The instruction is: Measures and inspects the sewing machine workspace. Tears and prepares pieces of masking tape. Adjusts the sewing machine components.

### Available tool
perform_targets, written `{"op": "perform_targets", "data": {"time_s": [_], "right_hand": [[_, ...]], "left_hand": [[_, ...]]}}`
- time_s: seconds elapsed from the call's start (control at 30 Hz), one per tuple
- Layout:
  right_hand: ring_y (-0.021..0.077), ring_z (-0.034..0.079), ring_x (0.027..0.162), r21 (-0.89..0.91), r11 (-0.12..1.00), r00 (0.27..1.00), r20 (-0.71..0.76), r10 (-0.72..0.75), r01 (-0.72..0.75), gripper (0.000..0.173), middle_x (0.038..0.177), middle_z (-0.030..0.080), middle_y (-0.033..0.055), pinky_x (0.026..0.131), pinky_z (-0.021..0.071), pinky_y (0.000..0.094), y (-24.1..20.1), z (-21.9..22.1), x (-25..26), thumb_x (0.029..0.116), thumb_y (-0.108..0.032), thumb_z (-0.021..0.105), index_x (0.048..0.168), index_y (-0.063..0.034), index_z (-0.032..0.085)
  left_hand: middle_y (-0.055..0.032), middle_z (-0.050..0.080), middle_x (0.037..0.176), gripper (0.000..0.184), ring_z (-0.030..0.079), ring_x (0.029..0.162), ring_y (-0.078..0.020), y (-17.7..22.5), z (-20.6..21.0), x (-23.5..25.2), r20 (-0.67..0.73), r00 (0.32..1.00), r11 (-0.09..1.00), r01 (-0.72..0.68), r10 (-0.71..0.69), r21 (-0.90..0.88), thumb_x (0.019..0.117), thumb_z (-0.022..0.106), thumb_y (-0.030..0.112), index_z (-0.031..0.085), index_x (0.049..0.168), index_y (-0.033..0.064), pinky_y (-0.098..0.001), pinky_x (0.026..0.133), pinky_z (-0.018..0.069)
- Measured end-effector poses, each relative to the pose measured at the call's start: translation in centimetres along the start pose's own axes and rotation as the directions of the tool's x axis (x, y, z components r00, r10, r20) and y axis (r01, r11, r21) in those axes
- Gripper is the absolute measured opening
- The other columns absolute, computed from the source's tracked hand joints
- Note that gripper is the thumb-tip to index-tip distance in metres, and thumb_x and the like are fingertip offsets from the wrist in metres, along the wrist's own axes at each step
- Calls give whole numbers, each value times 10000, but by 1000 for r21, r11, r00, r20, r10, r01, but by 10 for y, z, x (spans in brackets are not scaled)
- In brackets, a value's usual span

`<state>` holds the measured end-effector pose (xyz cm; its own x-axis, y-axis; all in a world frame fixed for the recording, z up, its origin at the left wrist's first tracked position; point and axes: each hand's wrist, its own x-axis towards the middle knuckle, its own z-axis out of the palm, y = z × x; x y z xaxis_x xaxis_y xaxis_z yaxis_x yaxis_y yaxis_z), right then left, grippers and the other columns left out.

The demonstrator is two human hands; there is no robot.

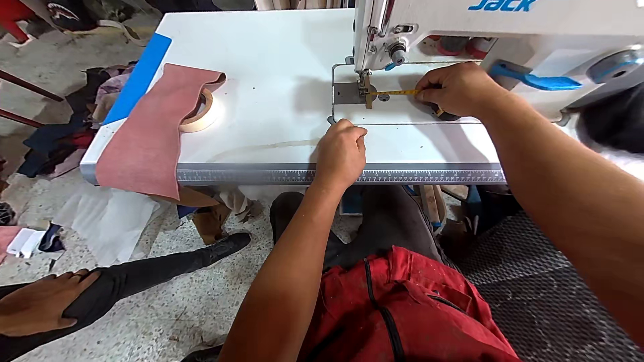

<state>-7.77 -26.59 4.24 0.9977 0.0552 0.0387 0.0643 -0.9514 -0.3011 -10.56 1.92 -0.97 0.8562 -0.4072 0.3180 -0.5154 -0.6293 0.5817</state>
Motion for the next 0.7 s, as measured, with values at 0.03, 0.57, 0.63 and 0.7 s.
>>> {"op": "perform_targets", "data": {"time_s": [0.03,0.57,0.63,0.7], "right_hand": [[329,686,1029,2,1000,1000,-1,0,0,194,1015,739,119,905,488,641,0,0,0,1031,-278,606,1078,-169,759],[293,688,1008,-10,1000,1000,3,9,-9,188,1001,740,90,883,496,606,2,2,1,1033,-289,600,1066,-196,760],[282,688,1009,-12,1000,1000,3,10,-10,186,999,741,79,884,498,598,3,2,2,1031,-297,602,1066,-204,759],[275,691,1010,-12,1000,1000,-1,11,-11,185,1001,743,73,886,502,598,3,2,2,1029,-304,607,1065,-209,761]], "left_hand": [[-80,704,1074,247,665,1033,-192,0,0,0,2,1000,1000,0,0,0,999,565,87,787,1107,93,-363,926,545],[-99,692,1135,408,645,1098,-252,11,6,13,102,990,981,74,-94,181,1017,545,166,638,1413,141,-411,937,531],[-92,691,1126,410,644,1094,-251,10,8,13,99,992,976,60,-83,210,1022,536,177,636,1419,167,-416,915,539],[-81,685,1096,409,642,1075,-250,11,10,13,97,992,969,50,-76,243,1027,522,185,638,1419,198,-417,879,544]]}}
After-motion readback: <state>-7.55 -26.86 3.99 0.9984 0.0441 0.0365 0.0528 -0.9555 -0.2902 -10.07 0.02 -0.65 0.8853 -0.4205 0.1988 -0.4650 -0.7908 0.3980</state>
